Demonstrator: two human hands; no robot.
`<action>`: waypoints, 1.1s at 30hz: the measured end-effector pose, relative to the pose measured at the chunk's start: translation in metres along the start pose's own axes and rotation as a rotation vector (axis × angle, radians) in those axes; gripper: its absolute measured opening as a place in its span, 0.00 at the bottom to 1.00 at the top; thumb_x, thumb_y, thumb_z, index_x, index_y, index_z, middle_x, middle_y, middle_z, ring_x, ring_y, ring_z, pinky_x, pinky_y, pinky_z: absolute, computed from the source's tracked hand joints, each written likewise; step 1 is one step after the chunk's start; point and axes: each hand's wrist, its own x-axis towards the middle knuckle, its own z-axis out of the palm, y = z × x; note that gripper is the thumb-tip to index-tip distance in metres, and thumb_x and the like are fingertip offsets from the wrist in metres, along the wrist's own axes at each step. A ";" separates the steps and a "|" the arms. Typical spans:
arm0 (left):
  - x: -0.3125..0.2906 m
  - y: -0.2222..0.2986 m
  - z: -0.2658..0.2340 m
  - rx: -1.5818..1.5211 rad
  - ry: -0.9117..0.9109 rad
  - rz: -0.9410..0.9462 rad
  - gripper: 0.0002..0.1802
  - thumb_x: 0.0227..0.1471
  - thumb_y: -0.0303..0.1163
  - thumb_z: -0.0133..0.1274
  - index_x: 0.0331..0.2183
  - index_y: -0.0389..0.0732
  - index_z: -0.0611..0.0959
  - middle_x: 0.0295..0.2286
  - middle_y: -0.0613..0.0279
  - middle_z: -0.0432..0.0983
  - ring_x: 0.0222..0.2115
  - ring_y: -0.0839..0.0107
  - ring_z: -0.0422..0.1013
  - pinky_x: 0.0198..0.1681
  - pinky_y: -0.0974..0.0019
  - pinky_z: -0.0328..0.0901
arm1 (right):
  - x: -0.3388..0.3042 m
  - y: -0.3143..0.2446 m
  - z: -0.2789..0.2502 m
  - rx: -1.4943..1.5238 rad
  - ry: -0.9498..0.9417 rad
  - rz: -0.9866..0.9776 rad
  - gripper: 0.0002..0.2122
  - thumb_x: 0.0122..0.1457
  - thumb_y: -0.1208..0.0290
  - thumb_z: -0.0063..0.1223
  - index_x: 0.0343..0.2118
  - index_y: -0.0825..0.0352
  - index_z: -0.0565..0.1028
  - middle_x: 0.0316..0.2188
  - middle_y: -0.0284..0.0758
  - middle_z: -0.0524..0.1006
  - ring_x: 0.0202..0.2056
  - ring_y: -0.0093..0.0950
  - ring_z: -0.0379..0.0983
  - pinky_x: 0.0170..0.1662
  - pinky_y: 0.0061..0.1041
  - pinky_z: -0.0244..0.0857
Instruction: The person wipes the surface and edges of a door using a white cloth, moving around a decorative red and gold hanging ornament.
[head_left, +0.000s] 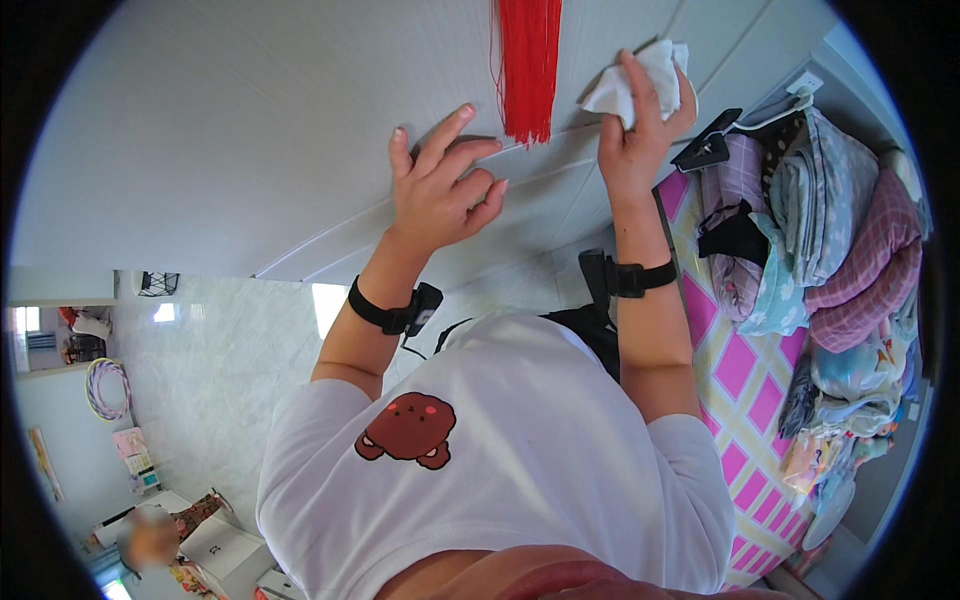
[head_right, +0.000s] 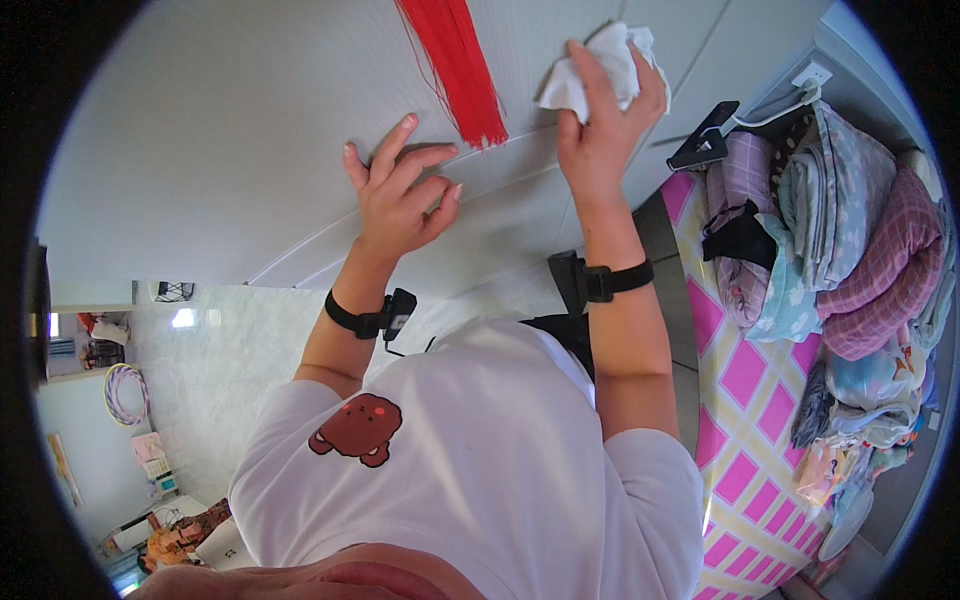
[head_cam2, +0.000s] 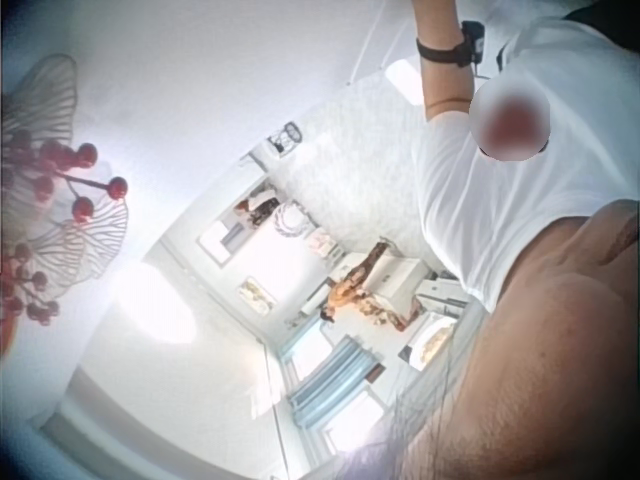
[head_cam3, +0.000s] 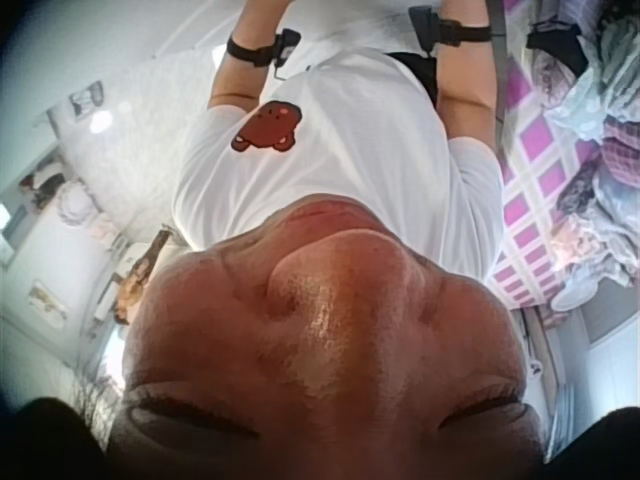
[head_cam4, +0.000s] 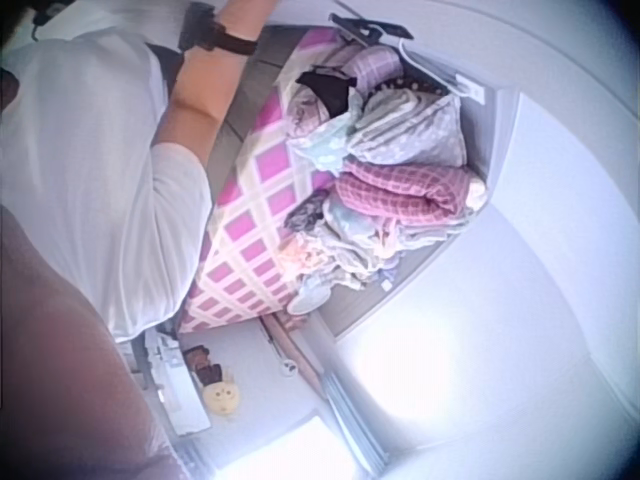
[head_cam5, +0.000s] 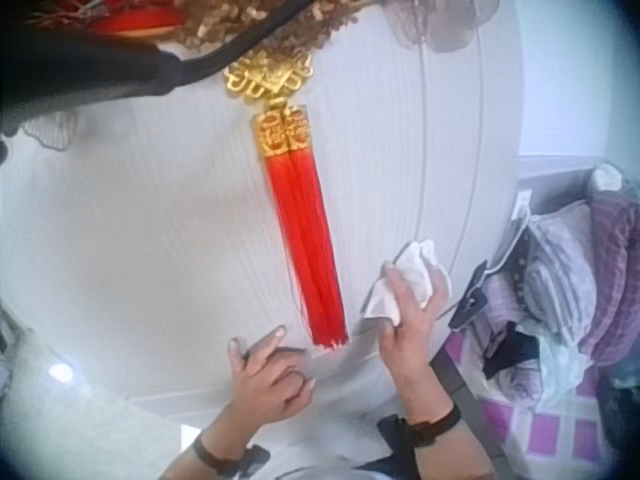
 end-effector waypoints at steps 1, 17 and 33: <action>-0.002 -0.001 0.000 -0.014 -0.011 -0.007 0.16 0.39 0.34 0.58 0.11 0.50 0.68 0.32 0.77 0.76 0.54 0.65 0.63 0.61 0.46 0.28 | 0.004 -0.010 0.002 -0.008 0.001 -0.017 0.32 0.33 0.81 0.56 0.47 0.45 0.76 0.52 0.42 0.61 0.54 0.45 0.52 0.59 0.47 0.44; 0.032 0.005 -0.018 0.060 0.158 -0.215 0.26 0.43 0.42 0.56 0.45 0.44 0.79 0.54 0.52 0.60 0.59 0.51 0.47 0.59 0.43 0.24 | 0.029 -0.002 -0.009 0.146 0.100 0.052 0.28 0.42 0.76 0.49 0.52 0.57 0.71 0.51 0.45 0.64 0.54 0.47 0.52 0.59 0.42 0.45; 0.018 0.004 -0.007 0.208 0.048 -0.183 0.13 0.42 0.45 0.57 0.34 0.58 0.84 0.58 0.57 0.57 0.61 0.53 0.45 0.59 0.42 0.21 | -0.069 -0.001 -0.006 -0.043 -0.363 -0.243 0.26 0.34 0.81 0.55 0.40 0.45 0.80 0.47 0.32 0.68 0.50 0.43 0.59 0.55 0.43 0.51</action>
